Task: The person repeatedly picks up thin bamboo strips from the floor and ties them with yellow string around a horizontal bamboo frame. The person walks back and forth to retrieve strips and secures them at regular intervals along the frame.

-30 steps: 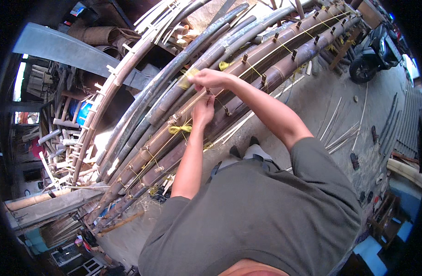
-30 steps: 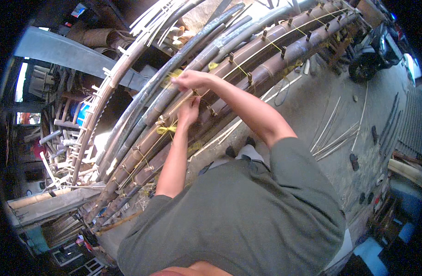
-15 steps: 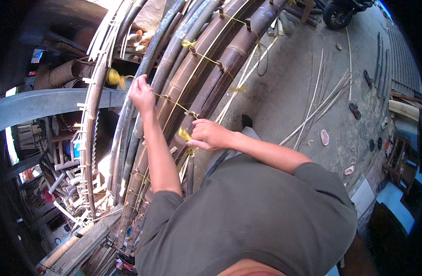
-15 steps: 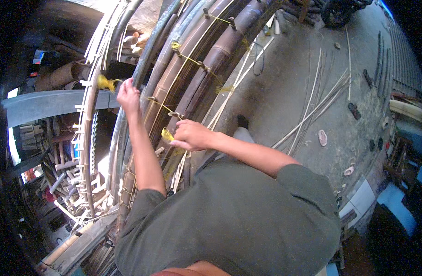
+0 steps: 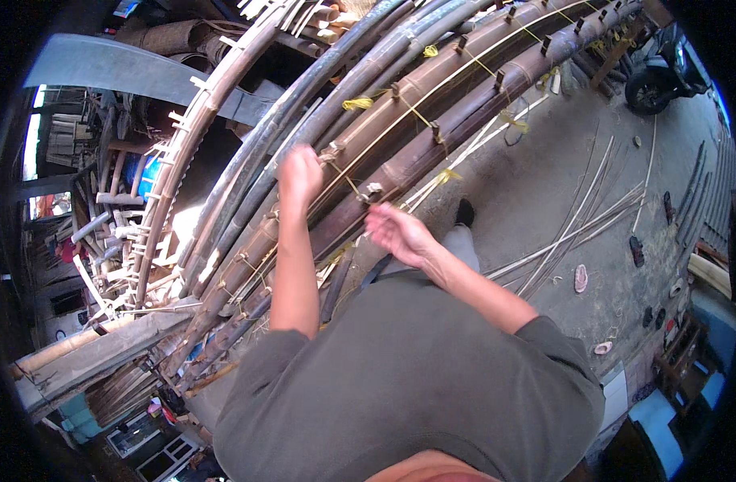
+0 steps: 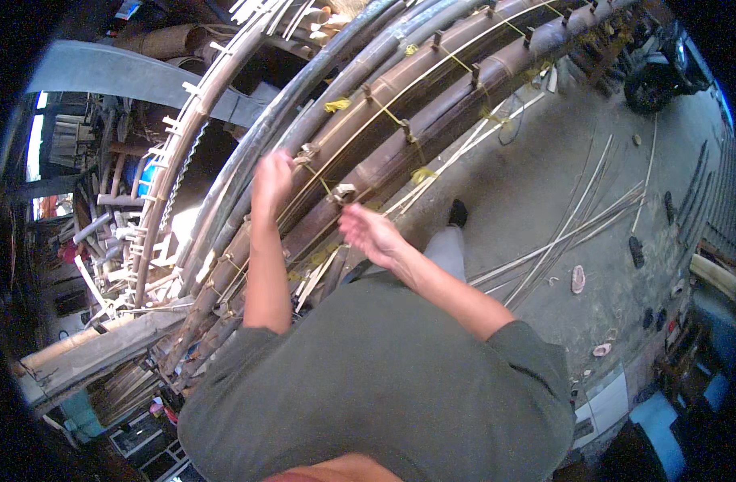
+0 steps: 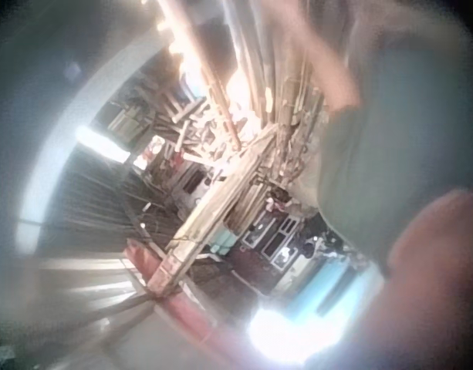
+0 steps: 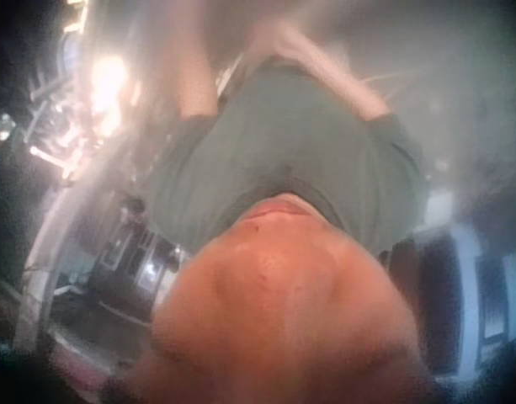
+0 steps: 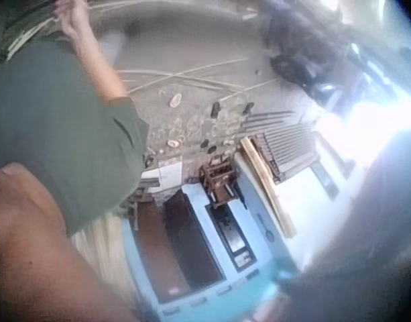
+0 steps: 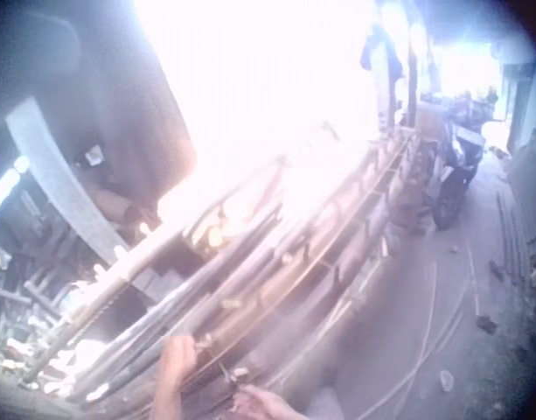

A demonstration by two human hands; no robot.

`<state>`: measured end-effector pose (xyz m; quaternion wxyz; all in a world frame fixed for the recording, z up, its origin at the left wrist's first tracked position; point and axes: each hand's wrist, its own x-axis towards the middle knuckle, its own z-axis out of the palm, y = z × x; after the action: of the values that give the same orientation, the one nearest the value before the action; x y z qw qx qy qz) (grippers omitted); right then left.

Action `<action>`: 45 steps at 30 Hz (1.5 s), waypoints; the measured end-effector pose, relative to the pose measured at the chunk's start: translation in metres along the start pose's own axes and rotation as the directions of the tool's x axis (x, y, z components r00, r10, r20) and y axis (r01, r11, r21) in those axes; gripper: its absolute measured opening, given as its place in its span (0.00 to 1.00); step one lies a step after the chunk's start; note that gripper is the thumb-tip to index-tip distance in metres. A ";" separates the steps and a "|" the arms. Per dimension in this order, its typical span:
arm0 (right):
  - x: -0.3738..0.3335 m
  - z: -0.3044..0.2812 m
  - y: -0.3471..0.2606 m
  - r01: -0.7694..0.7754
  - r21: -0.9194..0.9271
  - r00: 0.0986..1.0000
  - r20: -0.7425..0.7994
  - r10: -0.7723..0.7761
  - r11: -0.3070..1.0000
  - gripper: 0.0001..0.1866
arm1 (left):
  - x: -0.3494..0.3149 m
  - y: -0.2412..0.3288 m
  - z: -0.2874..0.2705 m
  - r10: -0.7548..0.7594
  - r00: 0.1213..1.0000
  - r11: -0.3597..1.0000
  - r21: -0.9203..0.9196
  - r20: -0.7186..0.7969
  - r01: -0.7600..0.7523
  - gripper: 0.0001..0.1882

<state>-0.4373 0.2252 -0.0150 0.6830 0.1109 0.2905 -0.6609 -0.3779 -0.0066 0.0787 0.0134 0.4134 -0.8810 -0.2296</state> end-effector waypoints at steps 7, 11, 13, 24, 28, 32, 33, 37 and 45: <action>0.020 0.158 0.002 0.665 -0.725 0.696 0.513 -0.503 0.180 0.22 | -0.055 -0.035 0.094 0.133 0.918 0.979 -0.095 -0.374 -0.180 0.19; 0.098 0.187 -0.055 0.184 -0.456 0.838 0.535 -0.102 -0.871 0.26 | -0.048 -0.053 0.091 0.164 0.919 0.984 -0.002 -0.358 -0.177 0.19; 0.126 0.163 -0.082 0.062 -0.408 0.869 0.472 -0.152 -0.911 0.28 | -0.054 -0.023 0.069 -0.031 0.993 0.984 -0.180 -0.117 0.009 0.20; -0.012 0.016 -0.004 0.595 -0.444 0.675 0.729 0.116 -0.670 0.23 | -0.055 -0.011 0.068 -0.132 0.972 0.973 -0.212 -0.194 0.090 0.17; -0.045 0.073 -0.022 0.685 -0.595 0.643 0.765 -0.036 -0.420 0.23 | -0.022 -0.006 0.031 -0.011 0.936 0.693 -0.677 -0.352 -0.246 0.15; -0.049 0.052 -0.036 0.621 -0.716 0.767 0.639 0.057 -0.320 0.22 | 0.050 -0.023 0.005 -0.009 0.826 0.922 -0.324 -0.564 -0.211 0.15; -0.038 0.037 -0.027 0.655 -0.662 0.718 0.696 0.026 -0.365 0.22 | 0.061 -0.045 0.032 -0.104 0.861 0.963 -0.266 -0.497 -0.037 0.16; -0.014 0.016 -0.009 0.571 -0.703 0.750 0.657 -0.079 -0.424 0.19 | 0.088 -0.041 0.052 -0.098 0.922 0.994 -0.072 -0.374 0.076 0.18; -0.036 0.058 0.117 0.321 -0.607 0.750 0.631 -0.196 -0.727 0.25 | -0.048 -0.115 -0.033 -0.010 0.942 0.991 -0.132 -0.337 -0.037 0.18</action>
<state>-0.3079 0.2362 0.0245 0.1247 -0.6729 0.6895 -0.2372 -0.2561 -0.0482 0.0683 0.1934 0.4387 -0.8508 -0.2151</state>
